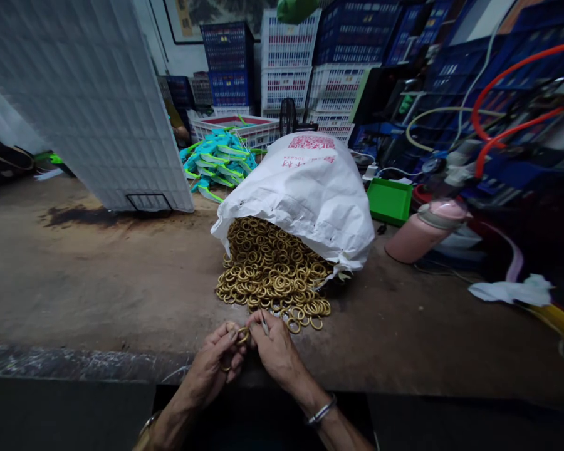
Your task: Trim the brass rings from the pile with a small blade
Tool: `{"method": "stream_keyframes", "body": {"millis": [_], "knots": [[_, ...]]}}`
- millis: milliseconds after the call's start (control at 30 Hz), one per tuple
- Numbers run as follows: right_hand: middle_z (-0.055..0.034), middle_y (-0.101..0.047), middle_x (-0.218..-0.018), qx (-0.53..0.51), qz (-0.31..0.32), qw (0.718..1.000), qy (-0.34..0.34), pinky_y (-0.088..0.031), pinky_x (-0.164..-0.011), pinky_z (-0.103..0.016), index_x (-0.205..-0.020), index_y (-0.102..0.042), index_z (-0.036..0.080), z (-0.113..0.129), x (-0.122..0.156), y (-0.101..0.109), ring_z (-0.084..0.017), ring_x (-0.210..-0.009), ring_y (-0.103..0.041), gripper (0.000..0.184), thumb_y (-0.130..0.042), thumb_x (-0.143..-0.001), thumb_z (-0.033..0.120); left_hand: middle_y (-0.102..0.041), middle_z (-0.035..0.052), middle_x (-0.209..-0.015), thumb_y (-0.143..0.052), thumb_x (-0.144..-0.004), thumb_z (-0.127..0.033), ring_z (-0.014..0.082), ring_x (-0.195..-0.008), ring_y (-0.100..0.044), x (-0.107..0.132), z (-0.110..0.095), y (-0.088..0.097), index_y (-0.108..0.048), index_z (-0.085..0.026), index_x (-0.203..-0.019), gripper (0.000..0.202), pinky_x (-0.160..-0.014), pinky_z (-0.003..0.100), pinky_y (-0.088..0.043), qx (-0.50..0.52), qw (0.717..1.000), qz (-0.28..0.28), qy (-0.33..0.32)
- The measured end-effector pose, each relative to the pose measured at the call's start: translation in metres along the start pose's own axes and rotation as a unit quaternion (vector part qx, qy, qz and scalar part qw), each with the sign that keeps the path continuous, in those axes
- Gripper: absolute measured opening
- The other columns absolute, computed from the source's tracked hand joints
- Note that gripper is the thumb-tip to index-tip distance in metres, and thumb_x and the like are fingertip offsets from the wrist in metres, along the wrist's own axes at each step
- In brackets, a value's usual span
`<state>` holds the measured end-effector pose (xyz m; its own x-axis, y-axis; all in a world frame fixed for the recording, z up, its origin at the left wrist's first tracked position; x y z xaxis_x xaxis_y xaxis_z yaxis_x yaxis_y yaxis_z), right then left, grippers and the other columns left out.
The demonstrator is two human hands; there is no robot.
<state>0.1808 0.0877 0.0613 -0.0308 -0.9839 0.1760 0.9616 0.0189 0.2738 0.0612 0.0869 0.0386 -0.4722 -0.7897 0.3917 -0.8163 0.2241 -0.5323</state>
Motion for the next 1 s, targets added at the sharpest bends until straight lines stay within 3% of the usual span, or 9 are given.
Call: {"method": "stream_keyframes", "body": {"millis": [133,233,400,567,667,767,867,1000], "knots": [[0.0009,-0.054,-0.064,0.117,-0.027,0.992,0.047,-0.034,-0.058,-0.022,-0.074,-0.051,0.019,-0.004,0.002,0.000,-0.012,-0.061,-0.048,0.015,-0.037,-0.078,0.022,-0.051,-0.0038,-0.065,-0.058,-0.073,-0.041,0.0027,-0.042,-0.037,0.002,-0.001,-0.001,-0.044,-0.019,-0.075,0.027,-0.038,0.015,-0.021,0.028,1.000,0.007,-0.008],[0.0005,-0.057,-0.067,0.225,0.005,0.971,0.081,-0.030,-0.057,-0.022,-0.078,-0.052,0.020,-0.009,0.005,-0.005,-0.012,-0.061,-0.049,0.020,-0.037,-0.069,0.009,-0.047,-0.0055,-0.063,-0.058,-0.073,-0.043,0.0024,-0.042,-0.035,0.002,0.000,0.000,-0.043,-0.019,-0.074,0.028,-0.039,0.015,-0.020,0.002,1.000,-0.007,-0.014],[-0.0001,-0.059,-0.066,0.333,0.032,0.939,0.082,-0.026,-0.056,-0.024,-0.084,-0.054,0.020,-0.014,0.007,-0.008,-0.013,-0.061,-0.051,0.031,-0.036,-0.064,0.006,-0.034,-0.0084,-0.053,-0.055,-0.074,-0.047,0.0036,-0.041,-0.024,-0.001,0.001,0.003,-0.041,-0.020,-0.071,0.030,-0.039,0.017,-0.016,-0.065,0.997,0.003,-0.050],[-0.0003,-0.061,-0.069,0.392,0.065,0.915,0.074,-0.025,-0.056,-0.024,-0.091,-0.054,0.020,-0.017,0.005,-0.006,-0.014,-0.063,-0.053,0.036,-0.036,-0.064,0.006,-0.033,-0.0067,-0.056,-0.053,-0.077,-0.043,0.0045,-0.046,-0.026,0.001,0.001,0.010,-0.044,-0.017,-0.068,0.028,-0.043,0.018,-0.021,-0.128,0.985,0.016,-0.116],[-0.0014,-0.060,-0.068,0.427,0.036,0.901,0.061,-0.024,-0.054,-0.024,-0.092,-0.053,0.019,-0.021,0.003,0.000,-0.015,-0.062,-0.053,0.033,-0.038,-0.066,0.006,-0.035,-0.0066,-0.057,-0.053,-0.078,-0.040,0.0038,-0.045,-0.027,0.008,0.001,0.008,-0.046,-0.017,-0.070,0.025,-0.041,0.017,-0.021,-0.118,0.988,0.036,-0.089],[-0.0024,-0.062,-0.071,0.420,-0.013,0.906,0.051,-0.027,-0.055,-0.023,-0.093,-0.053,0.019,-0.026,0.001,0.009,-0.015,-0.064,-0.055,0.031,-0.038,-0.069,0.006,-0.041,-0.0057,-0.059,-0.055,-0.077,-0.039,0.0033,-0.043,-0.030,0.015,-0.003,0.003,-0.046,-0.018,-0.071,0.024,-0.039,0.016,-0.021,-0.045,0.997,0.043,-0.038],[-0.0025,-0.063,-0.073,0.393,-0.095,0.914,0.032,-0.030,-0.057,-0.023,-0.091,-0.052,0.019,-0.030,0.002,0.022,-0.015,-0.067,-0.058,0.025,-0.038,-0.073,0.008,-0.051,-0.0014,-0.069,-0.052,-0.078,-0.039,0.0041,-0.045,-0.035,0.015,-0.007,0.001,-0.048,-0.017,-0.073,0.023,-0.035,0.015,-0.019,0.023,1.000,0.012,-0.006],[-0.0029,-0.065,-0.076,0.413,-0.162,0.896,0.019,-0.032,-0.057,-0.024,-0.093,-0.051,0.020,-0.034,0.006,0.038,-0.018,-0.068,-0.061,0.016,-0.044,-0.078,0.019,-0.056,0.0042,-0.074,-0.048,-0.081,-0.037,0.0050,-0.048,-0.041,0.011,-0.007,0.003,-0.053,-0.013,-0.076,0.025,-0.034,0.013,-0.022,0.031,0.999,-0.009,-0.008]]}}
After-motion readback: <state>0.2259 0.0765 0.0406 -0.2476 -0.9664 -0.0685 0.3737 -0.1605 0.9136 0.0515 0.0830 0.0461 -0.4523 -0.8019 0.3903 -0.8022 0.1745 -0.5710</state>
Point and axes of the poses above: each hand's wrist, its own x-axis away from the middle knuckle, its own y-axis out of the back of the hand, z = x × y, the point moved 3 cm from there along -x, towards the middle knuckle
